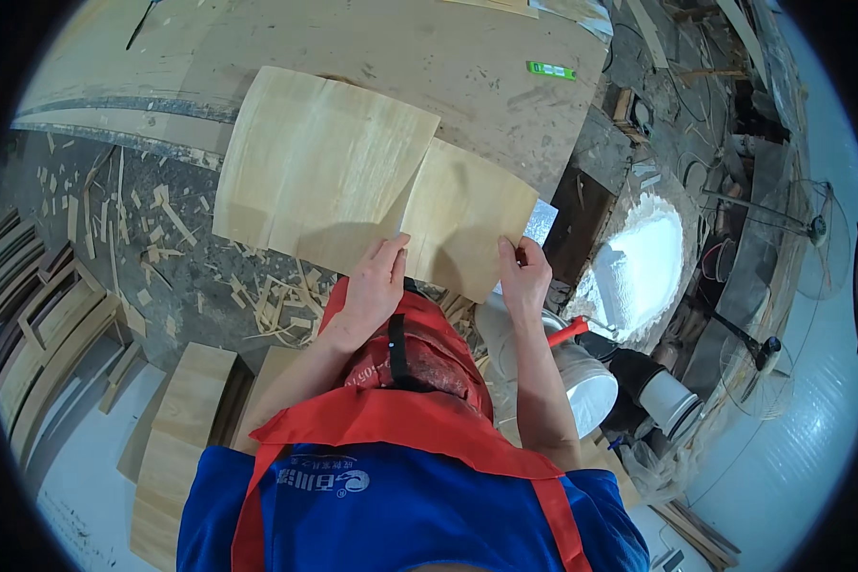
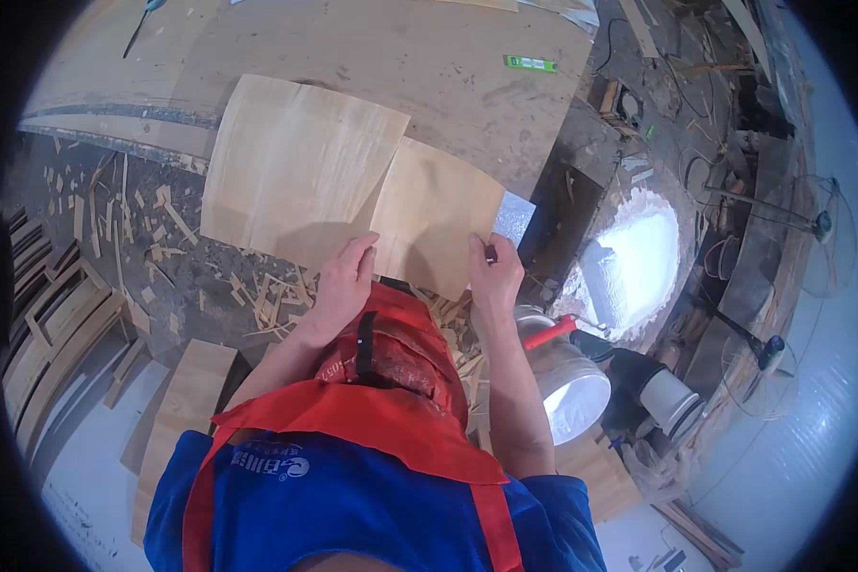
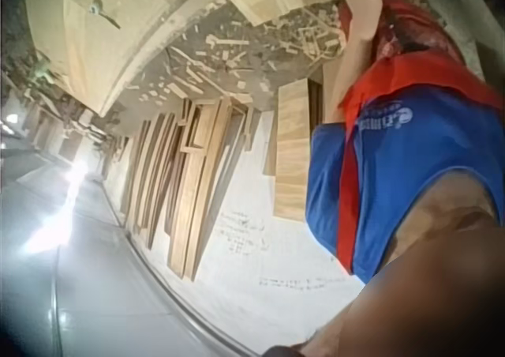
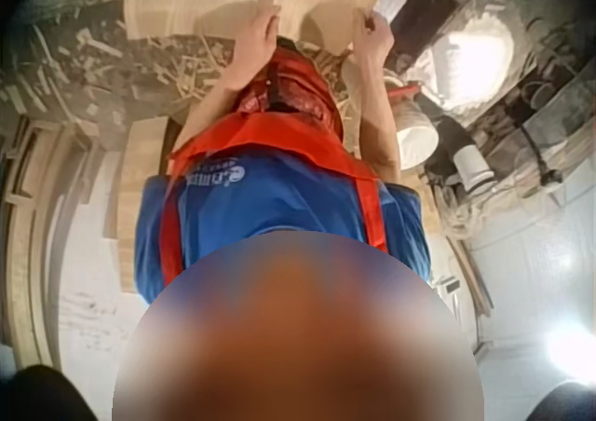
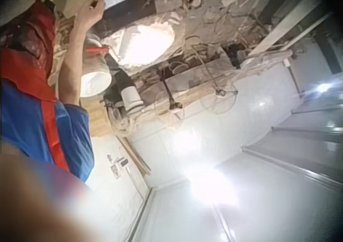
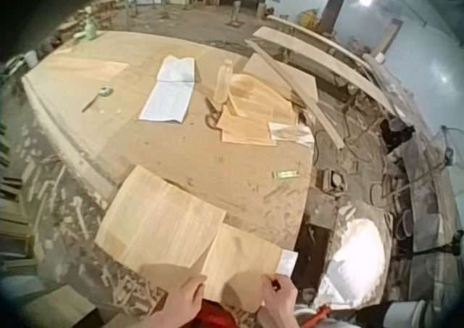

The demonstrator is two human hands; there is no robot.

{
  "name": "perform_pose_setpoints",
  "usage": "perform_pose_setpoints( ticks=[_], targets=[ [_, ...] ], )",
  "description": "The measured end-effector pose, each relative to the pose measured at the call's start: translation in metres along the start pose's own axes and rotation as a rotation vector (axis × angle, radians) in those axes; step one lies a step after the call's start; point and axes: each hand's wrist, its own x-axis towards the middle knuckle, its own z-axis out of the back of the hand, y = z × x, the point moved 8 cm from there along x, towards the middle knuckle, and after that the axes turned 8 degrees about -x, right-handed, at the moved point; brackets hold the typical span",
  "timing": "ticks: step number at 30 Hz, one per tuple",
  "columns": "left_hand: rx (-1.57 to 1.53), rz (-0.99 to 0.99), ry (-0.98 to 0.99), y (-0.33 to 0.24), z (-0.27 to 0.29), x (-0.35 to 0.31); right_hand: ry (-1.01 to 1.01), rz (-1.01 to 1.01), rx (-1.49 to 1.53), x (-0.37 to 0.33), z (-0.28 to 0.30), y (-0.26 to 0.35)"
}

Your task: Applying glue using a roller and bonding thin wooden veneers to wooden blocks.

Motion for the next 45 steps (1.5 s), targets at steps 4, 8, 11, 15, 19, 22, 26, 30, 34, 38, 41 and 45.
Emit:
perform_pose_setpoints(
  ticks=[4,8,11,15,19,22,26,30,34,38,41,45],
  targets=[
    [0.050,-0.033,0.023,-0.004,-0.002,-0.003,0.029,-0.059,0.012,0.002,-0.002,-0.002],
    [0.077,-0.044,0.033,-0.007,-0.003,-0.004,0.028,-0.058,-0.006,0.002,-0.001,-0.001],
    [0.088,-0.051,0.038,-0.007,-0.004,-0.004,0.035,-0.062,-0.008,0.004,-0.003,-0.002],
    [0.097,-0.055,0.042,-0.007,-0.005,-0.002,0.036,-0.068,-0.016,0.005,-0.004,-0.005],
    [0.071,-0.051,0.029,-0.007,-0.005,-0.001,0.032,-0.069,-0.011,0.006,-0.003,-0.002],
    [0.050,-0.044,0.026,-0.006,-0.005,-0.001,0.087,-0.126,-0.018,0.006,-0.005,-0.006],
    [0.032,-0.018,0.007,-0.005,-0.001,-0.002,-0.180,0.098,-0.172,0.001,0.011,0.022],
    [0.035,0.064,0.085,0.002,-0.002,-0.014,-0.193,0.476,-0.277,-0.005,0.015,0.052],
    [-0.244,0.362,0.127,0.039,-0.013,-0.039,0.006,0.735,-0.294,-0.011,-0.012,0.083],
    [-0.487,0.508,0.116,0.035,-0.017,-0.047,0.147,0.908,-0.293,-0.014,-0.048,0.106],
    [-0.623,0.596,0.097,0.039,-0.021,-0.049,0.228,0.990,-0.296,-0.018,-0.071,0.116],
    [-0.636,0.625,0.050,0.039,-0.020,-0.050,0.325,1.057,-0.316,-0.023,-0.090,0.118]
  ],
)
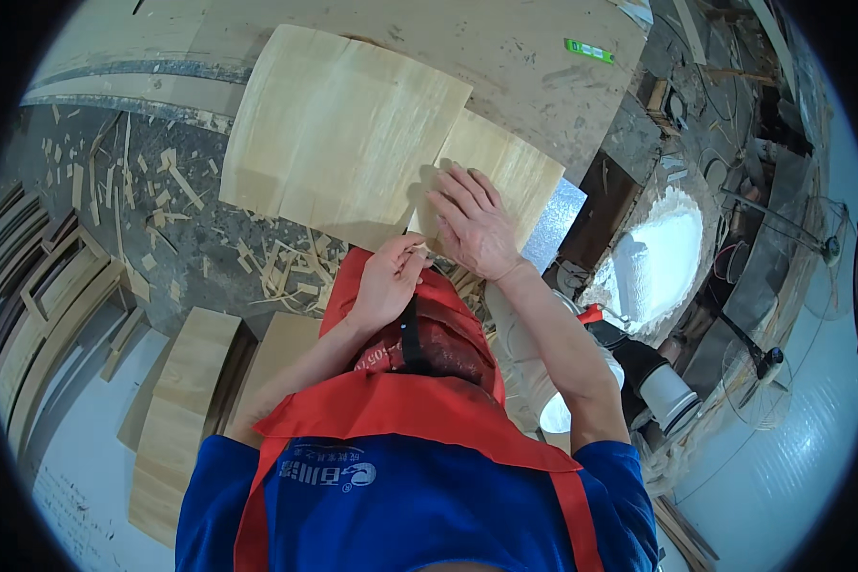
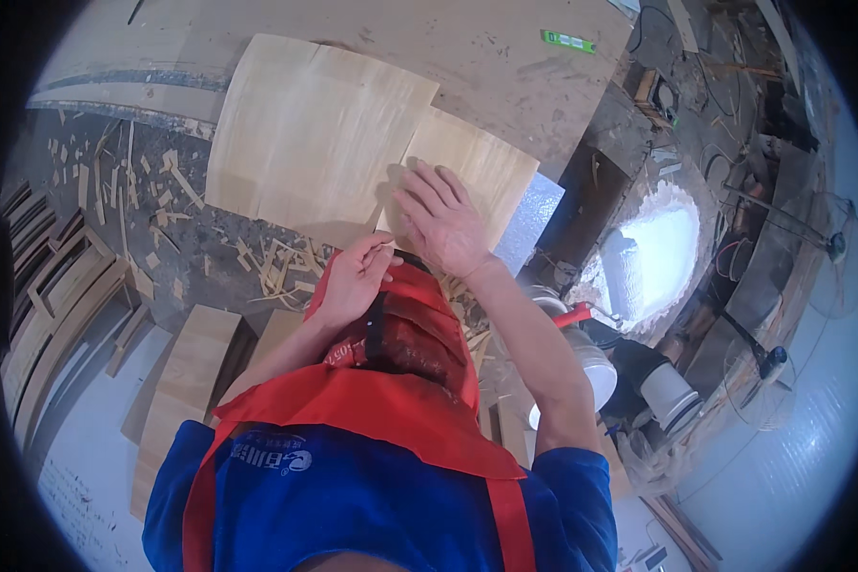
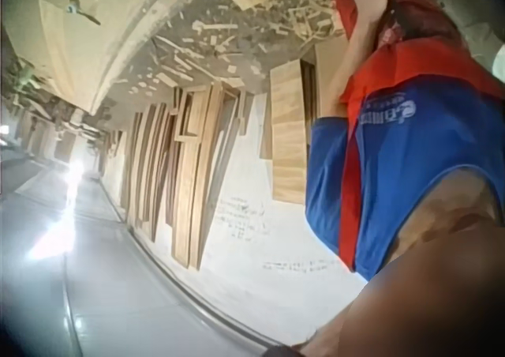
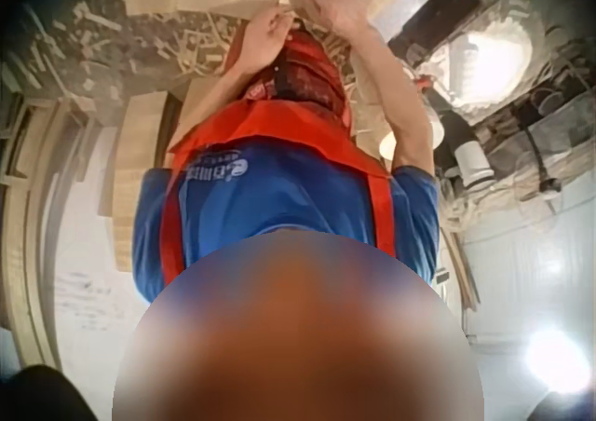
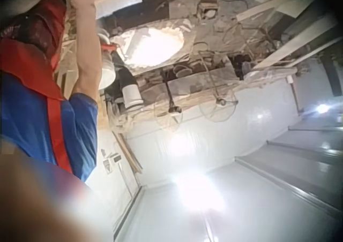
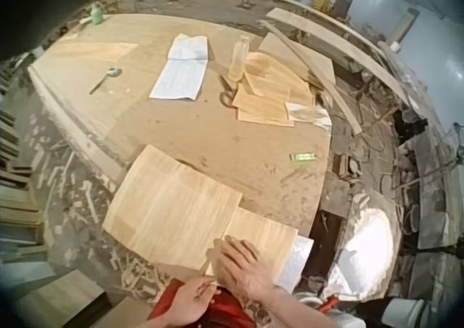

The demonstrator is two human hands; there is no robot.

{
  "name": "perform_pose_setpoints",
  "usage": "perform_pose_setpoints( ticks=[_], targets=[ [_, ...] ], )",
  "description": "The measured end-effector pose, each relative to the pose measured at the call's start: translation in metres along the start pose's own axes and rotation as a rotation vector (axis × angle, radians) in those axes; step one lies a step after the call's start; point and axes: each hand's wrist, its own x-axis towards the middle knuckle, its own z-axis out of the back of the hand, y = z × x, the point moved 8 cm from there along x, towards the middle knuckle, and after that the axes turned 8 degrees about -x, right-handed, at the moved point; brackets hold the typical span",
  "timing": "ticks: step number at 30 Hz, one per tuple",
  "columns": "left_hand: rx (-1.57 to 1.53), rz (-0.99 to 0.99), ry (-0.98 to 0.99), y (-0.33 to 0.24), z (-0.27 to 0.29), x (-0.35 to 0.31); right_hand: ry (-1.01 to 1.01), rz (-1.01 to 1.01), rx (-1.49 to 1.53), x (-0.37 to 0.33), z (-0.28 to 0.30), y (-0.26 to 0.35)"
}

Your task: Applying glue using a roller and bonding thin wooden veneers to wooden blocks.

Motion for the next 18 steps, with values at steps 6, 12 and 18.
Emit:
perform_pose_setpoints(
  ticks=[6,12,18],
  targets=[
    [-0.029,0.070,0.021,0.0082,0.0048,0.0058,0.034,0.047,-0.035,-0.0030,-0.0072,0.0012],
    [-0.045,0.055,0.025,0.0088,0.0047,0.0059,0.053,0.059,-0.041,-0.0024,-0.0080,0.0013],
    [-0.037,0.046,0.029,0.0094,0.0067,0.0068,0.054,0.060,-0.055,-0.0020,-0.0087,0.0024]
  ],
)
